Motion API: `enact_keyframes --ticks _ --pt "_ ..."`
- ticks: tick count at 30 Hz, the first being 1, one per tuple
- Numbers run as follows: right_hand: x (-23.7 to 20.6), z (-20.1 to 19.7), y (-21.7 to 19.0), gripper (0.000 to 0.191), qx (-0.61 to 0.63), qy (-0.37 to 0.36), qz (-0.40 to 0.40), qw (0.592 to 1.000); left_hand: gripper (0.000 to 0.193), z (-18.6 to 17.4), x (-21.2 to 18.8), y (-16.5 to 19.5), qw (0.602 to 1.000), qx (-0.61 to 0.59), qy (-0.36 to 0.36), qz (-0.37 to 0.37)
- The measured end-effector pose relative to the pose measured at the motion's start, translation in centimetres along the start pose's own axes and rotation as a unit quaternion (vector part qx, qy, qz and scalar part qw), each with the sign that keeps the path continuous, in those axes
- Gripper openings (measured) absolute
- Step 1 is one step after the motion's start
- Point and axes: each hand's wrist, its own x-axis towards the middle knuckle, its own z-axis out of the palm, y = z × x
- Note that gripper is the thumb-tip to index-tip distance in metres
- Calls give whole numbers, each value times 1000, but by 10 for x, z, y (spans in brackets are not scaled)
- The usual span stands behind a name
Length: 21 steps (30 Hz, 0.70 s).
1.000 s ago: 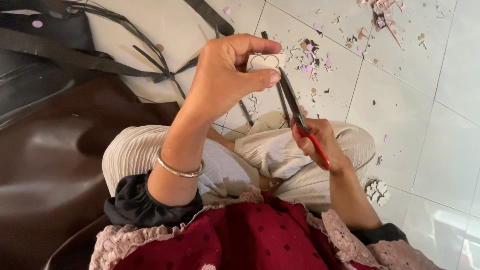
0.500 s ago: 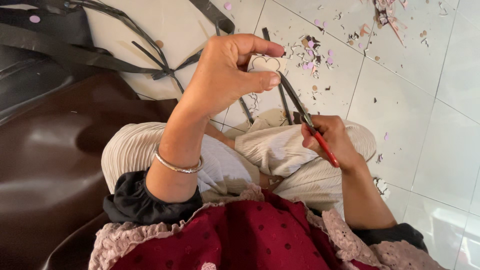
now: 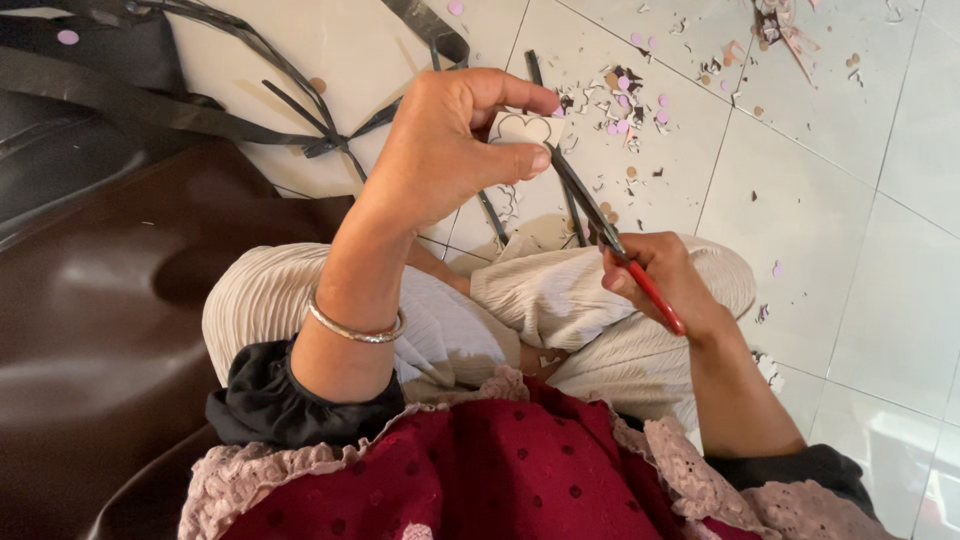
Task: The person sits on the floor and uses red-handled scissors to cut small white paper shapes, likely flowers or clovers, from a larger sheet. They hold the paper in one hand and carefully trim the edges with the other, creating multiple identical cutouts.
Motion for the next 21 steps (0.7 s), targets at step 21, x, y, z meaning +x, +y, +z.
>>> enact_keyframes --ticks 21 --pt "2 -5 -5 58 27 29 37 999 28 14 12 -38 966 -245 57 -49"
